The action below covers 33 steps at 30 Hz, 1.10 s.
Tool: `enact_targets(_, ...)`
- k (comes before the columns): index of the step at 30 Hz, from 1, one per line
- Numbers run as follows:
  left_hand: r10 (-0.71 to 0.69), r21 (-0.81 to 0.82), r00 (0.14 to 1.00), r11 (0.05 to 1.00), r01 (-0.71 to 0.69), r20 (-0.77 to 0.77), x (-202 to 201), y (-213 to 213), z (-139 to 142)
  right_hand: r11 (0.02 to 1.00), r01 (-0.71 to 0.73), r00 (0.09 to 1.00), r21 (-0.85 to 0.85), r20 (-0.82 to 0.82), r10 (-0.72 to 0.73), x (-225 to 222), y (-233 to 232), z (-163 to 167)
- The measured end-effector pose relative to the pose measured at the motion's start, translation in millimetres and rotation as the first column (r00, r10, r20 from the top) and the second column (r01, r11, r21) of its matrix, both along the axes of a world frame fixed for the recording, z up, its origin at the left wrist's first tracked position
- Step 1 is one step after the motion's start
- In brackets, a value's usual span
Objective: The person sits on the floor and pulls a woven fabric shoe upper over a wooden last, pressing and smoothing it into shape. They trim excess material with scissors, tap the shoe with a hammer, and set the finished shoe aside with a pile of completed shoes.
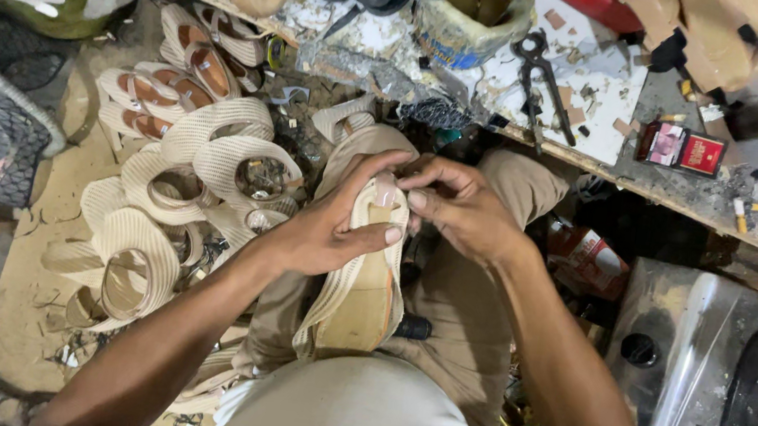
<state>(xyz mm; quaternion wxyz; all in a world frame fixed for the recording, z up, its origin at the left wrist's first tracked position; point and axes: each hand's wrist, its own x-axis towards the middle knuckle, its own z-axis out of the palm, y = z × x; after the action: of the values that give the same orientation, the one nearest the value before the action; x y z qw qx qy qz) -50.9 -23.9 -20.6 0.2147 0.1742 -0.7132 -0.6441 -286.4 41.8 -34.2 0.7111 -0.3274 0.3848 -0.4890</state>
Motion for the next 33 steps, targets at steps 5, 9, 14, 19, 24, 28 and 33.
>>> enact_targets(5,-0.010,0.003,1.000,1.000,0.010,-0.024,-1.5,-1.0,-1.8,0.991,-0.130,0.974,-0.032,-0.191,0.122,-9.6,-16.3,7.7)
enact_targets(9,-0.016,0.288,0.999,0.958,0.005,0.036,0.9,-1.7,-0.6,0.989,0.057,0.891,-0.137,-0.439,-0.112,13.2,-5.6,8.7)
enact_targets(14,0.013,0.049,0.999,0.999,-0.014,0.030,2.4,-2.0,-0.7,0.917,0.212,0.844,-0.338,-0.409,-0.346,46.5,22.2,1.5)
enact_targets(19,-0.043,-0.036,0.999,0.998,0.043,0.016,-4.0,-2.2,0.7,0.986,0.059,0.944,-0.157,-0.312,-0.106,16.8,15.8,5.7)
enact_targets(24,-0.045,-0.154,0.999,0.987,0.048,0.018,-5.9,-0.3,9.5,0.998,-0.055,0.996,-0.027,-0.071,0.053,-5.1,-7.5,10.8)
enact_targets(28,-0.001,0.006,0.996,1.000,0.000,0.089,-0.7,-4.2,12.9,0.997,0.060,0.966,-0.042,-0.249,-0.068,12.1,0.2,8.6)
enact_targets(33,-0.005,0.032,1.000,0.999,0.004,0.016,3.5,-4.7,8.1,0.977,0.147,0.975,-0.152,-0.142,-0.168,27.3,18.3,1.0)
